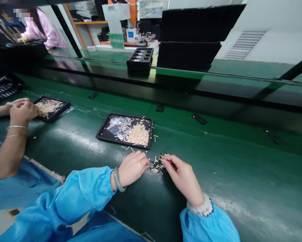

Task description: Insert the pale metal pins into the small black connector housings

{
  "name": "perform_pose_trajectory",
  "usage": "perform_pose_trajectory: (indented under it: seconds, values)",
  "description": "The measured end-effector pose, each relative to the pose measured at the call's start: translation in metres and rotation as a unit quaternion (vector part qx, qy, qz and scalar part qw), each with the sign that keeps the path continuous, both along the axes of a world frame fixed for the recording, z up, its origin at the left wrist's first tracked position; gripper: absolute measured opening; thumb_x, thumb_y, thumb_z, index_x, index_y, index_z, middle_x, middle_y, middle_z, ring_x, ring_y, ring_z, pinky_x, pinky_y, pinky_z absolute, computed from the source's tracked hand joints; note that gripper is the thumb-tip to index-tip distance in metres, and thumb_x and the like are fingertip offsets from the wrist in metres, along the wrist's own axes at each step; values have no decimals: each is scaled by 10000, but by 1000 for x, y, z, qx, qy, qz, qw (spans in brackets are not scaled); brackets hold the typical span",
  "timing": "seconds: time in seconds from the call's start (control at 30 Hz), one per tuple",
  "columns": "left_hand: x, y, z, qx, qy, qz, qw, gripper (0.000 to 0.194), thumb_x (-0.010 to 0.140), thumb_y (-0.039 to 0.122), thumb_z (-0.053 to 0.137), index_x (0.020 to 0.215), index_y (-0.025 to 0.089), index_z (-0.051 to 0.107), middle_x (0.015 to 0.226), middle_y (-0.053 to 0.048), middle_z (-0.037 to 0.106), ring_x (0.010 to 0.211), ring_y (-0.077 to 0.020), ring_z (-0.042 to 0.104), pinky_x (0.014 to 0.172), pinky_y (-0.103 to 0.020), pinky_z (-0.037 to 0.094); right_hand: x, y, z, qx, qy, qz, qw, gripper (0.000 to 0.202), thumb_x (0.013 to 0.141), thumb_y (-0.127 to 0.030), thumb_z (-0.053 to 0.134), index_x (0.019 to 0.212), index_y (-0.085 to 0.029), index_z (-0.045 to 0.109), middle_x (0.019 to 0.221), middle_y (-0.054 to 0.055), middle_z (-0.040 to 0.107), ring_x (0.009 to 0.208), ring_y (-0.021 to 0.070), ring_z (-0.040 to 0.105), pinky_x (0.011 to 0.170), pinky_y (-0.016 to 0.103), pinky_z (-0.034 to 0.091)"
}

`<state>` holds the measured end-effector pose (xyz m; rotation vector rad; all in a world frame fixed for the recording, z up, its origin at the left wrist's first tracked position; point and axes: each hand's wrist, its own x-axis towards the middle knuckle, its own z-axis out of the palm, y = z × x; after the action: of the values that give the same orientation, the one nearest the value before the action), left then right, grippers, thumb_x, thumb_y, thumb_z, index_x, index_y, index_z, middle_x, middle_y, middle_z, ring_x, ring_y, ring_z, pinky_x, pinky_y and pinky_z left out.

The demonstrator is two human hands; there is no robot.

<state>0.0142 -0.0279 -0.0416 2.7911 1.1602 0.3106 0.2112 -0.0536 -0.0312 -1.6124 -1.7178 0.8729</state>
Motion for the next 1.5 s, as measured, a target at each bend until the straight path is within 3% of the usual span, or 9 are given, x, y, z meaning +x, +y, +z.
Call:
perform_pose_trajectory:
  seconds: [0.2, 0.37, 0.7, 0.87, 1.1, 1.23, 1.5]
  values:
    - [-4, -2, -2, 60, 38, -1, 997, 155, 890, 174, 394, 802, 151, 520, 798, -46, 530, 782, -199, 507, 682, -338, 383, -20, -6, -4, 57, -71, 79, 993, 176, 877, -338, 470, 909, -230, 606, 874, 41, 644, 797, 211, 596, 727, 338, 463]
    - [-5, -3, 0, 64, 39, -15, 997, 132, 883, 212, 428, 801, 155, 513, 816, -44, 535, 797, -199, 500, 680, -336, 369, -34, -7, -9, 142, -217, 138, 956, 186, 891, -273, 456, 805, -205, 607, 799, 64, 583, 789, 228, 530, 752, 381, 407]
    - [-7, -8, 0, 93, 48, -79, 991, 119, 875, 193, 444, 813, 149, 536, 788, -43, 529, 794, -200, 484, 643, -329, 358, -22, -3, -10, 162, -344, 93, 920, 171, 875, -212, 473, 763, -197, 601, 795, 65, 583, 801, 240, 503, 667, 343, 334]
    - [-6, -4, -4, 78, 17, -49, 996, 145, 878, 213, 443, 784, 160, 539, 766, -38, 536, 777, -194, 496, 621, -315, 364, -11, -1, -7, 166, -320, 63, 931, 219, 898, -233, 411, 791, -191, 597, 814, 72, 595, 774, 231, 504, 643, 335, 335]
    - [-1, -2, -3, 49, 2, -4, 999, 207, 829, 355, 534, 925, 172, 551, 847, -30, 546, 832, -201, 495, 657, -312, 390, -9, -3, -7, 177, -264, 46, 947, 234, 911, -222, 365, 888, -179, 593, 846, 70, 611, 784, 225, 516, 663, 341, 364]
    - [1, -4, -5, 64, 21, -38, 997, 74, 854, 227, 497, 865, 183, 555, 829, -21, 533, 825, -196, 492, 658, -315, 386, -13, -3, -8, 168, -232, 57, 956, 221, 912, -237, 376, 890, -186, 590, 853, 67, 623, 804, 228, 527, 672, 347, 380]
    - [-1, -1, -2, 66, -37, -16, 997, 165, 897, 204, 398, 836, 166, 547, 766, -21, 562, 754, -178, 521, 652, -310, 407, -20, -4, -9, 149, -161, 49, 974, 213, 914, -277, 388, 890, -202, 586, 859, 61, 642, 822, 231, 556, 769, 392, 417]
